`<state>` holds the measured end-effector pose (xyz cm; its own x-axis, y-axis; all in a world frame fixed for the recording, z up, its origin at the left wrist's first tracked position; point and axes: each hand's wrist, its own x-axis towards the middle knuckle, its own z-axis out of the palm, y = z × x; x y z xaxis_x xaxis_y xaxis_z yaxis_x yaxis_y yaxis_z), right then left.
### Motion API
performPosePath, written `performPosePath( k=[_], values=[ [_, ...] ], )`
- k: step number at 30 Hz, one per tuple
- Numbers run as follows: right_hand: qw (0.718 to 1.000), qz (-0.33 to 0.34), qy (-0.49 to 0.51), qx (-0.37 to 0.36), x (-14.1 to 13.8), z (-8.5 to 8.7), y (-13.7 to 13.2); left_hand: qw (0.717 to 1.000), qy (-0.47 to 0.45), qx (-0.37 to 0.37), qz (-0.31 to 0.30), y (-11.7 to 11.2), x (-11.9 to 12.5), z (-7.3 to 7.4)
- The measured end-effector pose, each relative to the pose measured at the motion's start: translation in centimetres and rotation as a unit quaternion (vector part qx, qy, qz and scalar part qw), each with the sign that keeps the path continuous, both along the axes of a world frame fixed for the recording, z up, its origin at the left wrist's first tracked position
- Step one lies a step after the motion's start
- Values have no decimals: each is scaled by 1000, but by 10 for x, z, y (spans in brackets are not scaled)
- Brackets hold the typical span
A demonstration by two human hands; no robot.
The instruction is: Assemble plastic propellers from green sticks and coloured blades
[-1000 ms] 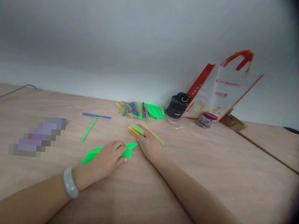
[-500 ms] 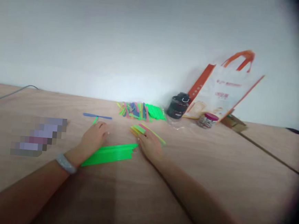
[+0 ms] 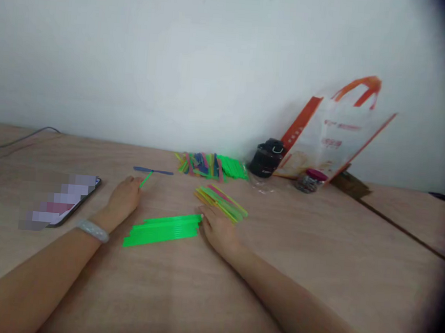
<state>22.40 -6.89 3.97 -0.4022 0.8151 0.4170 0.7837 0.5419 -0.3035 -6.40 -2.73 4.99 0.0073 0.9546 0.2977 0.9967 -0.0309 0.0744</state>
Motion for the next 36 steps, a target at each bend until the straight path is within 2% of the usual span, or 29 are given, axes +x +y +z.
performPosePath(
  k=[8,12,14,17,19,21,24,28,32,36],
  values=[
    [987,21,142,-68,-13,-17,0,989,-74,66,-106,-11,28,2],
    [962,37,229,-142,-17,-17,0,978,-101,71,-169,-23,43,7],
    [932,5,319,-174,-15,-13,3,969,-116,71,-205,-31,51,12],
    [845,-57,485,-217,-8,-1,10,954,-139,64,-257,-43,61,16],
    [819,-58,515,-246,-3,8,12,945,-143,49,-289,-49,68,17],
    [804,-24,516,-295,0,15,10,939,-137,32,-313,-55,74,16],
    [799,33,499,-335,-3,18,3,934,-131,17,-333,-61,81,12],
    [804,61,473,-355,-12,11,-7,929,-137,35,-343,-68,89,9],
    [836,77,415,-350,-18,7,-16,930,-127,44,-343,-74,95,9],
    [862,78,380,-327,-21,12,-21,935,-122,52,-330,-77,96,8]
  ],
)
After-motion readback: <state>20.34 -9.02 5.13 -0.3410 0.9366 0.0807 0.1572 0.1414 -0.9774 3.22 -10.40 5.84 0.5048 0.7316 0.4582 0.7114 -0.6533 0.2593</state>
